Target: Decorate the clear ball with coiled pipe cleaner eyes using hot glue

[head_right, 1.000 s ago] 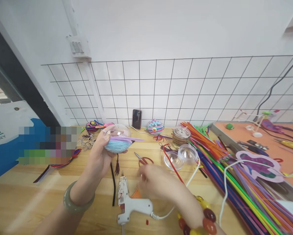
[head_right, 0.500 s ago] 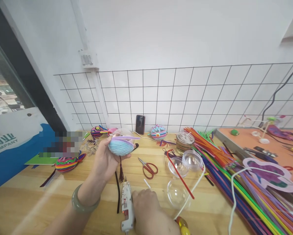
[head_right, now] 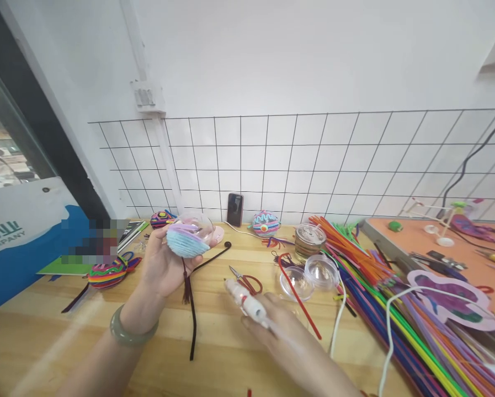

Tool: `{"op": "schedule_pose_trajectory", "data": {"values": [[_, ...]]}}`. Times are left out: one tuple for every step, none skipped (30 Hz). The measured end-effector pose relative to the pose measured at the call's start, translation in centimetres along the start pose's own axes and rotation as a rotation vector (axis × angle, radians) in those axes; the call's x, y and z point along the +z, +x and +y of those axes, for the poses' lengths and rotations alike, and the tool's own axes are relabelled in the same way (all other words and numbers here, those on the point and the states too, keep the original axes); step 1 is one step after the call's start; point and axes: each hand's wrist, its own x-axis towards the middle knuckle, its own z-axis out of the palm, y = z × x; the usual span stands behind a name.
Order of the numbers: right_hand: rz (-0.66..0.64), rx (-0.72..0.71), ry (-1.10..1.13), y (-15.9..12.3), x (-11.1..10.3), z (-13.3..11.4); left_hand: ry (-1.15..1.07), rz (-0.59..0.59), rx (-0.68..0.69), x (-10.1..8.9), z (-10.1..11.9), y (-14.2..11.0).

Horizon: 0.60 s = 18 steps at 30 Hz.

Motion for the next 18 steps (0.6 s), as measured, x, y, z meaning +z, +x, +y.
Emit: {"op": "schedule_pose_trajectory", "data": {"values": [[0.028, -0.001, 0.031, -0.2, -0.7, 0.1, -0.001, 0.004, -0.026, 0.0, -0.1, 0.1], [0.058, 0.01, 0.055, -0.3, -1.3, 0.3, -0.002, 0.007, -0.054, 0.0, -0.3, 0.2], [0.086, 0.03, 0.079, -0.5, -1.8, 0.4, -0.003, 0.01, -0.077, 0.0, -0.5, 0.3], [0.117, 0.052, 0.105, -0.6, -2.3, 0.5, -0.005, 0.011, -0.097, -0.1, -0.8, 0.5], [0.148, 0.068, 0.138, -0.8, -2.6, 0.5, -0.006, 0.012, -0.115, -0.1, -1.0, 0.6], [0.178, 0.076, 0.173, -0.9, -3.0, 0.6, -0.007, 0.012, -0.128, -0.1, -1.3, 0.8], [0.202, 0.075, 0.21, -1.0, -3.3, 0.7, -0.006, 0.015, -0.14, -0.2, -1.5, 0.9], [0.217, 0.063, 0.248, -1.1, -3.5, 0.8, -0.002, 0.022, -0.154, -0.2, -1.8, 1.1], [0.22, 0.043, 0.283, -1.2, -3.7, 1.0, 0.003, 0.031, -0.168, -0.2, -2.1, 1.2], [0.204, 0.024, 0.317, -1.3, -3.8, 1.1, 0.009, 0.041, -0.18, -0.2, -2.4, 1.3], [0.183, 0.008, 0.347, -1.4, -3.8, 1.2, 0.016, 0.05, -0.191, -0.3, -2.6, 1.3], [0.16, -0.006, 0.368, -1.5, -3.7, 1.3, 0.022, 0.059, -0.201, -0.3, -2.9, 1.4], [0.139, -0.015, 0.378, -1.5, -3.6, 1.4, 0.028, 0.064, -0.208, -0.3, -3.2, 1.4], [0.13, -0.019, 0.381, -1.6, -3.4, 1.4, 0.034, 0.067, -0.216, -0.3, -3.4, 1.4], [0.132, -0.015, 0.38, -1.7, -3.2, 1.4, 0.038, 0.069, -0.225, -0.3, -3.7, 1.4], [0.144, -0.008, 0.381, -1.7, -3.0, 1.3, 0.042, 0.069, -0.235, -0.3, -3.9, 1.4], [0.156, -0.006, 0.382, -1.8, -2.8, 1.2, 0.044, 0.065, -0.246, -0.3, -4.1, 1.4], [0.16, -0.008, 0.384, -1.8, -2.7, 1.1, 0.045, 0.058, -0.26, -0.3, -4.2, 1.3]]}}
